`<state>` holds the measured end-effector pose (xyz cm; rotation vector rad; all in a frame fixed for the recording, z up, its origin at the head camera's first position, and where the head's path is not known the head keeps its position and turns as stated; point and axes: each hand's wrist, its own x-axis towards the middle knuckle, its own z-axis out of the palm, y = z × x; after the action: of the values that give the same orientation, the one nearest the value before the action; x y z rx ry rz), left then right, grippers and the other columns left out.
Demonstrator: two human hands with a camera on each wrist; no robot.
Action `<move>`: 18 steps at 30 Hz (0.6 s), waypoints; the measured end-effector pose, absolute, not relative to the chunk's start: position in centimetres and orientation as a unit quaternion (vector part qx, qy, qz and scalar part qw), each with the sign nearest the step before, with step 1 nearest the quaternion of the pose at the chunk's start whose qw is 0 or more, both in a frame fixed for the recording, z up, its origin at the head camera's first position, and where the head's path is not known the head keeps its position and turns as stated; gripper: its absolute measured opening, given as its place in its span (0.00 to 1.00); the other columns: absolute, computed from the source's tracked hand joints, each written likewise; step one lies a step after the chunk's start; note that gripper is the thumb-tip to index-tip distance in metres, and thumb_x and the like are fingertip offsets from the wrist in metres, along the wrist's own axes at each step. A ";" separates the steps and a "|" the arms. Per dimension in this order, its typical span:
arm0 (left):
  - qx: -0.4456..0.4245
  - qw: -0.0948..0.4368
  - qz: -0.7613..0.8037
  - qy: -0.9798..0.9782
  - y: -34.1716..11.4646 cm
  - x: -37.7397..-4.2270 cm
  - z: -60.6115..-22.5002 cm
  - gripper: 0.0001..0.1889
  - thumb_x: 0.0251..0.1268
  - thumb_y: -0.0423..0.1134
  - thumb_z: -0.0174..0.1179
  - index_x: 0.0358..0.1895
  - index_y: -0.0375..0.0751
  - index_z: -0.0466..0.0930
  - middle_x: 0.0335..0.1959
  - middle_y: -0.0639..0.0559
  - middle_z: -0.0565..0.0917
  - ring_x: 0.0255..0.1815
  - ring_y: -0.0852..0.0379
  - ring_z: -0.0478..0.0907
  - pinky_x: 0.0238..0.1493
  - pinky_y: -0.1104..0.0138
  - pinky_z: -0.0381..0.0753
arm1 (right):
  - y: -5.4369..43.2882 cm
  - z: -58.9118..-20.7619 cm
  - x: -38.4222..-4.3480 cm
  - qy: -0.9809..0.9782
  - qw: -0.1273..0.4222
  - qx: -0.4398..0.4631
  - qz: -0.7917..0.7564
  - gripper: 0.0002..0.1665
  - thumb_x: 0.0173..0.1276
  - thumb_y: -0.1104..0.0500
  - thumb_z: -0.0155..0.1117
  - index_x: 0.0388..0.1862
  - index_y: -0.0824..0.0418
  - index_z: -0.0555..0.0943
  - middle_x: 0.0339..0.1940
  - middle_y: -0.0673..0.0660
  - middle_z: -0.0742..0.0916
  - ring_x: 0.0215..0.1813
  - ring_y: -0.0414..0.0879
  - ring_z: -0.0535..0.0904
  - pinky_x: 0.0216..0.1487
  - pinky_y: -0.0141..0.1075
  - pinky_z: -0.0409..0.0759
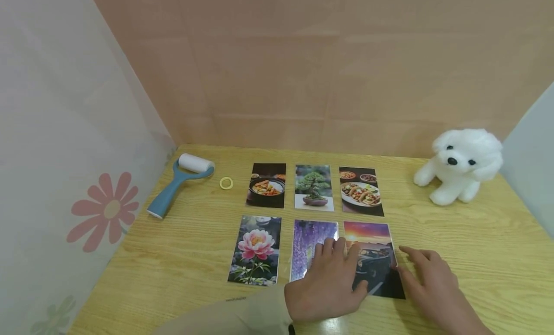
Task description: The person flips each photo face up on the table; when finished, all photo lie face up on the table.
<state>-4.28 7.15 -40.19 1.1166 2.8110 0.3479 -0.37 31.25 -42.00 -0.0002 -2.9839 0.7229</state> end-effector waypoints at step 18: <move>0.338 0.021 0.173 0.925 1.3 -7.2 -40.2 0.34 0.77 0.64 0.43 0.73 0.42 0.67 0.72 0.42 0.63 0.74 0.43 0.56 0.70 0.43 0.55 | 31.8 -41.5 -1.0 -0.956 0.130 0.087 0.249 0.20 0.73 0.65 0.62 0.62 0.69 0.76 0.62 0.70 0.73 0.61 0.70 0.67 0.55 0.64 0.63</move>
<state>-7.16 1.28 -40.20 1.0479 2.8680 0.5350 -1.00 31.75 -41.51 0.2539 -2.7768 0.7234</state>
